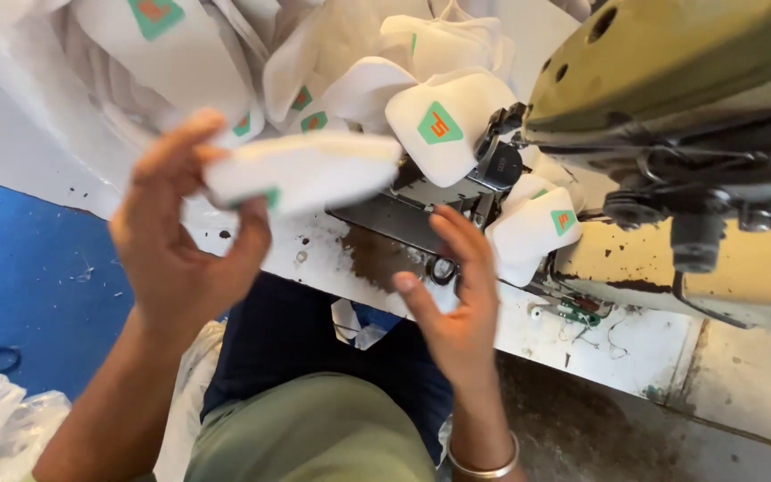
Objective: The person operates a sewing machine to stitch white fabric masks with green and orange logos. They feed the masks under the needle, guide them through the machine, and use scissors to trim the threads after each stitch. The person also handles a large plastic bag containing the masks.
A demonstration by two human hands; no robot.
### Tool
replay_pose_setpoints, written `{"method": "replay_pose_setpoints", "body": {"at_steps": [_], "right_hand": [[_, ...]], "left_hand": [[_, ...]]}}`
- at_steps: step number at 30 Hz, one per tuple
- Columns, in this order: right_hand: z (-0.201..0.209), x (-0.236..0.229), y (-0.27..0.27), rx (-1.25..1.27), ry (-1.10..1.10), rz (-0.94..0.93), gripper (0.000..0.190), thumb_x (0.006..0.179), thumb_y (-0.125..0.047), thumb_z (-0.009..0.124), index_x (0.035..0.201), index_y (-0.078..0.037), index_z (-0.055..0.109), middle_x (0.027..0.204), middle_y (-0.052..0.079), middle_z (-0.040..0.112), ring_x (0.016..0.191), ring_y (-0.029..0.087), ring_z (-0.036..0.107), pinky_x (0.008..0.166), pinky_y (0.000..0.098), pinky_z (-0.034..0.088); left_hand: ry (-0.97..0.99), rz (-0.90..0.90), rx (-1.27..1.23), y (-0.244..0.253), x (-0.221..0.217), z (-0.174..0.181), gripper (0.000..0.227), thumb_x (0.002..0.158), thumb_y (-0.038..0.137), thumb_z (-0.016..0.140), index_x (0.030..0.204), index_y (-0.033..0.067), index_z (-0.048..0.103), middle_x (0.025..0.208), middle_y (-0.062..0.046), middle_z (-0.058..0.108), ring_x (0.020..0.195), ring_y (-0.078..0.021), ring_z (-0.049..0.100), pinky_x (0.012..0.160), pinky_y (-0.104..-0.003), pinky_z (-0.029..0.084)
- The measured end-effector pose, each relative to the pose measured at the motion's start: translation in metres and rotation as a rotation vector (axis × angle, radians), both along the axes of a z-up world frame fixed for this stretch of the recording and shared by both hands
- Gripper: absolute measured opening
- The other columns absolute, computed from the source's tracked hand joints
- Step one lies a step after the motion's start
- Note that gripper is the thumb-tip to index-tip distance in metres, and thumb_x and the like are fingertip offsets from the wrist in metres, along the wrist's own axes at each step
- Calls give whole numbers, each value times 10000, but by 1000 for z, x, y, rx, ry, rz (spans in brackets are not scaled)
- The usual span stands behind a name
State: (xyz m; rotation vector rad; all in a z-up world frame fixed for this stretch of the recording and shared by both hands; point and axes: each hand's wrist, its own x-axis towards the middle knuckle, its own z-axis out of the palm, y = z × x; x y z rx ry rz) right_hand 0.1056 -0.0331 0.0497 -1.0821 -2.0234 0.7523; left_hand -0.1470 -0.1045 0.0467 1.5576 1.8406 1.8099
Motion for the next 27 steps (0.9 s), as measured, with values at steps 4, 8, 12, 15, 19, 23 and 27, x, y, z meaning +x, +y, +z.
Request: {"method": "replay_pose_setpoints", "body": {"at_steps": [4, 8, 12, 15, 19, 23, 27], "right_hand": [[-2, -6, -9, -609, 385, 201, 639, 913, -171, 761, 1480, -45, 494, 1423, 132, 588, 1281, 194, 584, 1085, 340, 484], [-21, 11, -25, -975, 539, 298, 484, 985, -97, 727, 1431, 34, 590, 1219, 134, 713, 1106, 181, 669, 993, 335, 545], [-38, 13, -41, -932, 546, 82, 451, 983, -107, 708, 1395, 51, 612, 1215, 108, 722, 1100, 156, 672, 993, 313, 539], [-54, 22, -44, -1017, 804, 9, 459, 983, -117, 717, 1391, 55, 596, 1203, 96, 705, 1079, 154, 664, 966, 315, 553], [-42, 27, -46, -988, 696, 5, 484, 958, -156, 698, 1392, 27, 591, 1190, 97, 731, 1057, 145, 692, 915, 301, 580], [-33, 28, -57, -941, 566, 58, 502, 939, -101, 708, 1409, 14, 574, 1161, 92, 740, 988, 137, 690, 819, 302, 583], [-52, 50, -55, -873, 641, 76, 467, 973, -62, 714, 1405, 53, 579, 1162, 100, 722, 1023, 140, 679, 883, 296, 569]], "left_hand": [[-327, -318, -181, -17, 13, 9, 671, 899, -26, 749, 1502, 63, 467, 1033, -71, 700, 857, -102, 621, 755, -232, 511], [-732, -454, -276, -15, 41, 0, 765, 873, 15, 760, 1550, 90, 410, 1047, -74, 711, 910, -94, 660, 776, -228, 542], [-778, -318, -139, -17, 81, -16, 777, 920, 72, 745, 1556, 114, 300, 1159, -71, 681, 994, -97, 682, 839, -235, 583], [-712, -296, -171, -33, 98, -46, 680, 977, 107, 699, 1547, 101, 328, 1267, -80, 647, 1026, -92, 656, 822, -232, 565], [-631, -532, -271, -37, 100, -50, 418, 1047, 71, 647, 1461, 90, 588, 1270, -95, 692, 1088, -124, 653, 920, -274, 534], [-559, -497, -305, -32, 96, -35, 438, 993, 57, 677, 1422, 122, 620, 1289, -62, 694, 1134, -126, 663, 972, -291, 544], [-438, -616, -333, -23, 93, -26, 559, 919, 44, 751, 1444, 143, 585, 1303, -66, 692, 1148, -142, 662, 980, -294, 537]]}}
